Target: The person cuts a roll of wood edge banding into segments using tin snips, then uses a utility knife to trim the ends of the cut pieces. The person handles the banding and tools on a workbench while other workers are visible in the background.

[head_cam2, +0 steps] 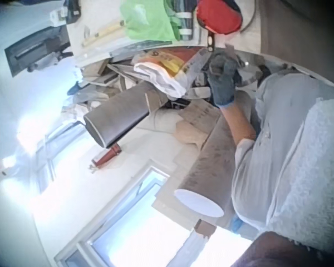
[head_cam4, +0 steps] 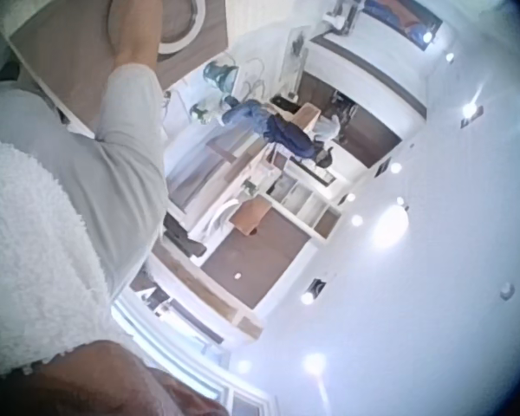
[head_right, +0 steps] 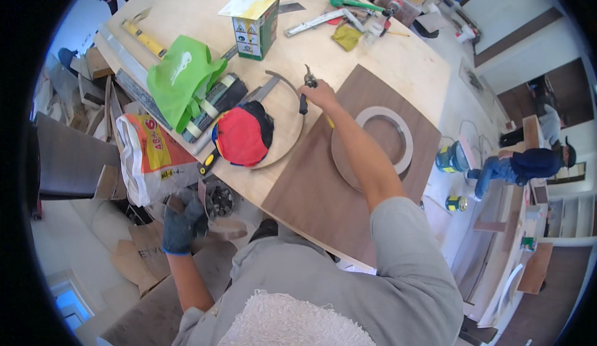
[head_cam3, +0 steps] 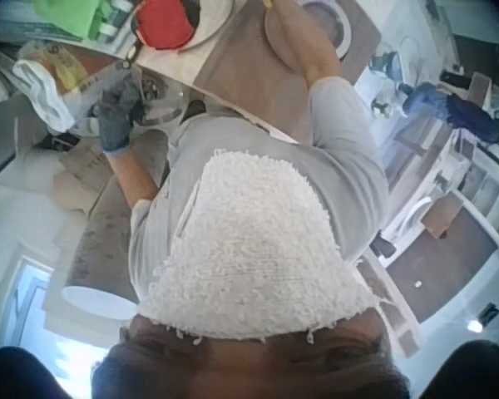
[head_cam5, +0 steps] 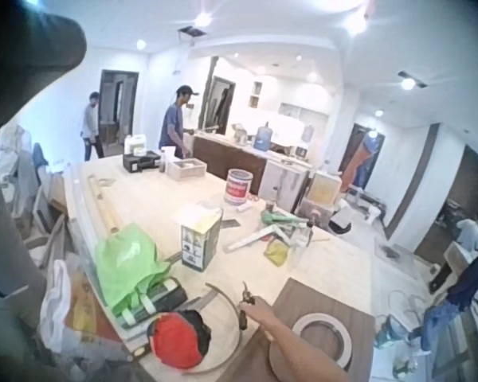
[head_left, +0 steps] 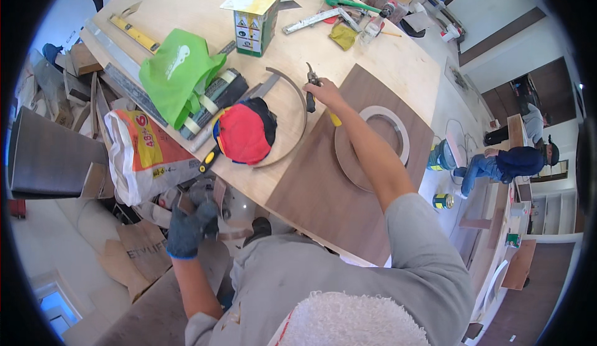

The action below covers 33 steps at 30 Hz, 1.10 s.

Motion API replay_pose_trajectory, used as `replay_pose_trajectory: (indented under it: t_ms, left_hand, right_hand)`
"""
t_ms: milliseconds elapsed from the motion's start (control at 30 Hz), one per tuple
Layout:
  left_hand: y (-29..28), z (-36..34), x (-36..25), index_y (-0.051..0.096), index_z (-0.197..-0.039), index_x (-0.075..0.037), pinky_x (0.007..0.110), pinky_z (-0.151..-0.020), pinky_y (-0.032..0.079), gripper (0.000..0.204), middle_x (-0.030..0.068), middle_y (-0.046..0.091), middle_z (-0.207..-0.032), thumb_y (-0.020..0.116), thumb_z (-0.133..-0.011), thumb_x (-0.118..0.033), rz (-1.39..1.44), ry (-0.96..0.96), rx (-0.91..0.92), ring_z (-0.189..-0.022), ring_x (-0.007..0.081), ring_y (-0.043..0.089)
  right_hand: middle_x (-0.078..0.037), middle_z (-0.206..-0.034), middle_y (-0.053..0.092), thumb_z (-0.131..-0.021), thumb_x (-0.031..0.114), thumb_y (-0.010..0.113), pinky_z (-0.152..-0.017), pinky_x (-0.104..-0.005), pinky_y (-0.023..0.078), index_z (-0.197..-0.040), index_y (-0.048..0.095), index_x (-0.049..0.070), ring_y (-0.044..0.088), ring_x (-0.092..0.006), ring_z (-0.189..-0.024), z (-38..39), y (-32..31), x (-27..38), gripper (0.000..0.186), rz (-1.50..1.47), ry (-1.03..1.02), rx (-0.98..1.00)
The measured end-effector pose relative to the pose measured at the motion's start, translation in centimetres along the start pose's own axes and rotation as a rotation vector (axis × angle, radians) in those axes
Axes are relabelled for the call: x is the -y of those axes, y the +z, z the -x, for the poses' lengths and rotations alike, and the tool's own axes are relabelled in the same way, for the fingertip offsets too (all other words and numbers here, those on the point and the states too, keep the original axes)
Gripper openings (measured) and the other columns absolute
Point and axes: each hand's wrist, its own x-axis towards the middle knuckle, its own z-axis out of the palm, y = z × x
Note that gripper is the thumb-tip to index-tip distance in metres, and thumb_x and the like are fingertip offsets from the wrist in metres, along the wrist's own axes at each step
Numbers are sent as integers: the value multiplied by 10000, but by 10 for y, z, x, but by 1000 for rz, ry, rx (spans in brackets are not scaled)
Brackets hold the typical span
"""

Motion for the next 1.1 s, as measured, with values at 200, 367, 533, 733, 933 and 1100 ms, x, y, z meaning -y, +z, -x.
replay_pose_trajectory:
  t_ms: [200,367,533,733,933,1100]
  left_hand:
    - [-45,12,37,669,-909,-36,261,-492,453,227,8,617,-691,762,-830,-228,29,-219,47,-538,113,578]
    - [-52,8,43,678,-840,-27,264,-481,444,141,19,620,-655,724,-839,-160,8,-360,0,-524,113,580]
    - [-51,-9,52,616,-805,-51,274,-409,436,136,39,601,-631,641,-882,-159,-34,-362,12,-461,143,561]
    - [-45,-30,47,666,-888,-27,263,-479,438,135,11,614,-671,656,-896,-162,-21,-346,102,-520,107,572]
    - [2,-79,8,655,-895,-32,282,-527,453,204,30,628,-719,574,-946,-212,-224,-293,261,-613,109,607]
    - [68,-127,-20,646,-1025,-9,326,-617,498,188,105,660,-777,605,-950,-176,-423,258,411,-703,194,657]
  right_hand:
    - [-244,-1262,605,-646,554,740,-987,-445,500,-1315,576,72,606,-377,-1164,-102,14,-21,841,304,100,-132]
    - [-231,-1304,569,-636,530,764,-992,-471,494,-1353,553,112,583,-386,-1198,-134,30,-12,856,408,158,-158]
    - [-259,-1153,669,-605,535,814,-921,-391,532,-1255,605,-42,664,-334,-1075,-155,8,-5,894,494,-17,-73]
    - [-232,-1178,637,-836,264,763,-826,-405,583,-1460,340,-86,689,-318,-990,-136,-10,-27,831,-537,12,-43]
    - [-254,-1318,556,-957,242,651,-907,-454,569,-1530,258,11,634,-365,-1131,29,-8,11,732,-1230,-253,196]
    - [-271,-1349,545,-935,233,684,-979,-484,535,-1543,243,44,620,-397,-1165,142,-6,56,774,-1371,-277,227]
